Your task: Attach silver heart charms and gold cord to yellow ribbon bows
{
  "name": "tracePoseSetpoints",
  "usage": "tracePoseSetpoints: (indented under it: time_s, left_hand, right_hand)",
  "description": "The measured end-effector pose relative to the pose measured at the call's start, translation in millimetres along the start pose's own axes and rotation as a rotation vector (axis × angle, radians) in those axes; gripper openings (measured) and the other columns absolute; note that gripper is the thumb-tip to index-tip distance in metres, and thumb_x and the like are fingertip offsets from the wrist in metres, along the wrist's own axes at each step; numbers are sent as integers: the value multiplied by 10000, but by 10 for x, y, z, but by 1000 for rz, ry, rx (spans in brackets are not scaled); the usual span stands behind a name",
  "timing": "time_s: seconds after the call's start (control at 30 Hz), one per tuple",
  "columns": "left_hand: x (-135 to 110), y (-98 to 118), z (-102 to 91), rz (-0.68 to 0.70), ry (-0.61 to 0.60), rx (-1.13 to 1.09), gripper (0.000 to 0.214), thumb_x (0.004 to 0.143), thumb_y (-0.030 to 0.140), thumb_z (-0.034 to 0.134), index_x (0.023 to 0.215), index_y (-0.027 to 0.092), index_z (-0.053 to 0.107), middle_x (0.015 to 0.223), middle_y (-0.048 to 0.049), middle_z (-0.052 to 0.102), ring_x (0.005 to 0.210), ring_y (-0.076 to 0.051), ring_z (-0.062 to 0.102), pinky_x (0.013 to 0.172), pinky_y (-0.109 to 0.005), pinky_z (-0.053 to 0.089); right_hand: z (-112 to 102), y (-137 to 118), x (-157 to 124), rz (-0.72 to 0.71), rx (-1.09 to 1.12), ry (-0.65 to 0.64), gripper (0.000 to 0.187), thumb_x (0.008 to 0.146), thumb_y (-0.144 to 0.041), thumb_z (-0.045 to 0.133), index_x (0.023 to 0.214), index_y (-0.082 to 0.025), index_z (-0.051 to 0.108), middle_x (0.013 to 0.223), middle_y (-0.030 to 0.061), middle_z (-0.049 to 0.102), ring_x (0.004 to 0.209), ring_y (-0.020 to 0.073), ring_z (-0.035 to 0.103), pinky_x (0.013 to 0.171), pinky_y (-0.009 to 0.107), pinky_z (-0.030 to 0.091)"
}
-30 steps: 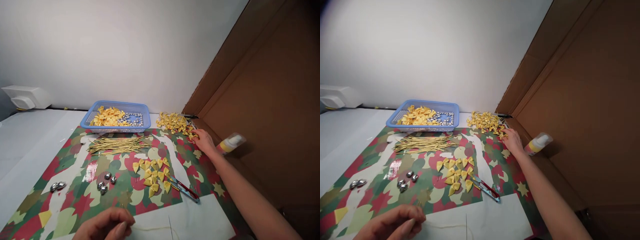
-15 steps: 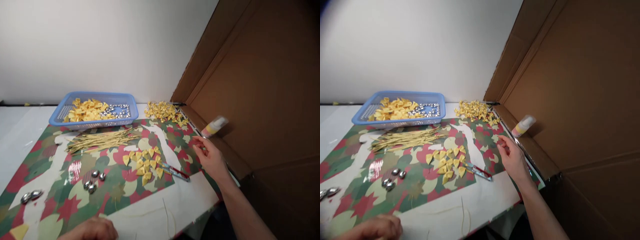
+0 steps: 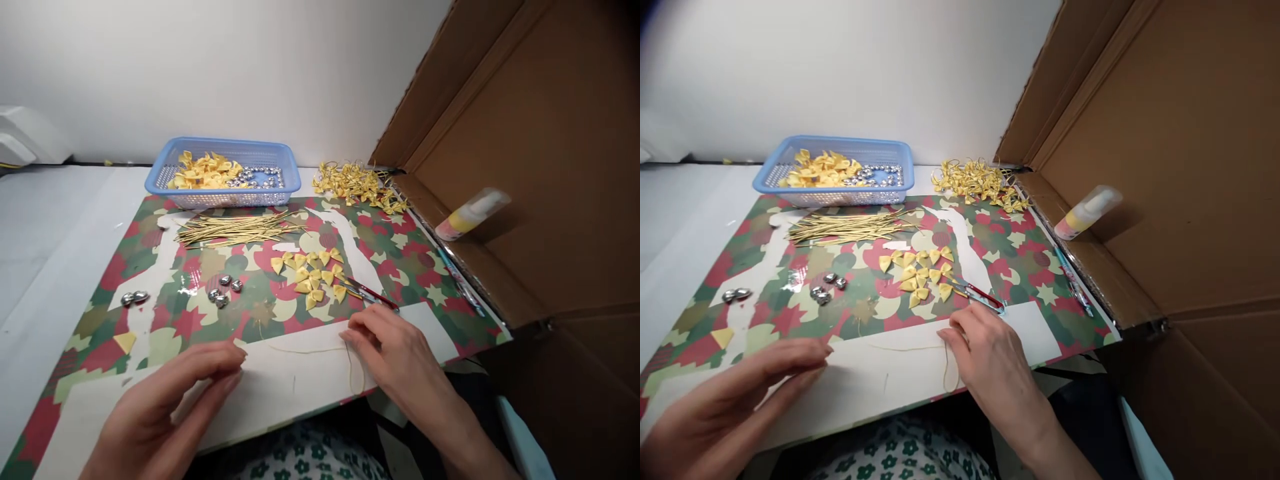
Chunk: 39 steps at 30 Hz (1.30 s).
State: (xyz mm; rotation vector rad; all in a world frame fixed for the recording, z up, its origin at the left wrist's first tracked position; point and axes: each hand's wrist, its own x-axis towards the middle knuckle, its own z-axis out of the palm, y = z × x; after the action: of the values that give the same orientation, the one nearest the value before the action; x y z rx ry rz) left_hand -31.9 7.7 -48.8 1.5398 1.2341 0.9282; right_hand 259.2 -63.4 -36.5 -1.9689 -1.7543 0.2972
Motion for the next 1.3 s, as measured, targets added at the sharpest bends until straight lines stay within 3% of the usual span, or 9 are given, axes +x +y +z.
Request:
tracePoseSetpoints:
  time_s: [0.13,0.23,0.43,0.57,0.67,0.73,0.9,1.07,1.3]
  left_hand:
    - [168,36,125,303,-44,298,188,933,220,740,1052,312,854,1137,-59,817,917,-244,766,796,-250,581]
    - [344,17,226,430,-219,517,243,998,172,589,1067,270,800,1164,-116,765,905,-241,731,714,-272,542]
    - [383,-1,324,460,-292,541,272,1069,156,396,890,230,587,1089,-106,701,826,-189,672,721,-253,527]
    - [242,51,247,339,-266,452,223,1095,207,355,916,257,480,808,10,612,650,-152,586,656,-227,515]
    - [169,81,161,250,-259,432,223,1100,239,384,896,268,468,708,52,559,571,-143,545,572,-223,474]
    - [150,77,107,270,-247,436,192,1096,244,430,926,267,515,728,50,612,585,-137,588,579,-217,487]
    - [103,8,9,460,-261,482,140,1052,191,585,1153,281,622,906,25,757,667,-134,702,652,-200,532]
    - [-51,-82,-3,379,-326,450,114,1036,205,610,1111,278,652,1085,-34,711,840,-173,733,734,-225,545]
    - [-57,-86,80,340,-291,391,168,1069,163,502,948,250,580,927,-2,673,753,-139,660,714,-212,529]
  right_hand:
    - [203,-6,-129,-13,-56,72,158,1003,-173,616,851,-215,632,818,15,655,700,200,635,624,326,426]
    - [325,-48,-199,-26,-68,140,199,1030,-161,538,853,-218,607,810,33,623,722,220,604,639,344,389]
    - [312,-101,-150,-81,55,182,226,1053,-144,448,860,-236,522,838,23,603,765,182,619,662,279,478]
    - [156,-141,-57,70,539,167,219,1126,-317,433,940,-237,517,979,34,666,781,136,633,718,250,526]
    - [81,-177,30,263,1099,-27,305,1117,-469,482,911,-243,468,776,-46,572,531,81,458,512,212,389]
    - [68,-204,89,313,1245,-103,341,1101,-503,507,889,-245,440,681,-83,444,490,72,360,466,200,281]
    - [139,-322,140,-9,685,-39,70,1061,-219,575,1020,-242,627,902,1,606,770,145,555,706,278,457]
    - [327,-444,77,-288,243,-160,209,953,6,619,923,-199,643,988,36,644,979,232,592,860,391,441]
    - [269,-546,119,-294,514,-208,209,1034,-51,432,947,-220,518,943,7,631,858,159,612,779,293,472]
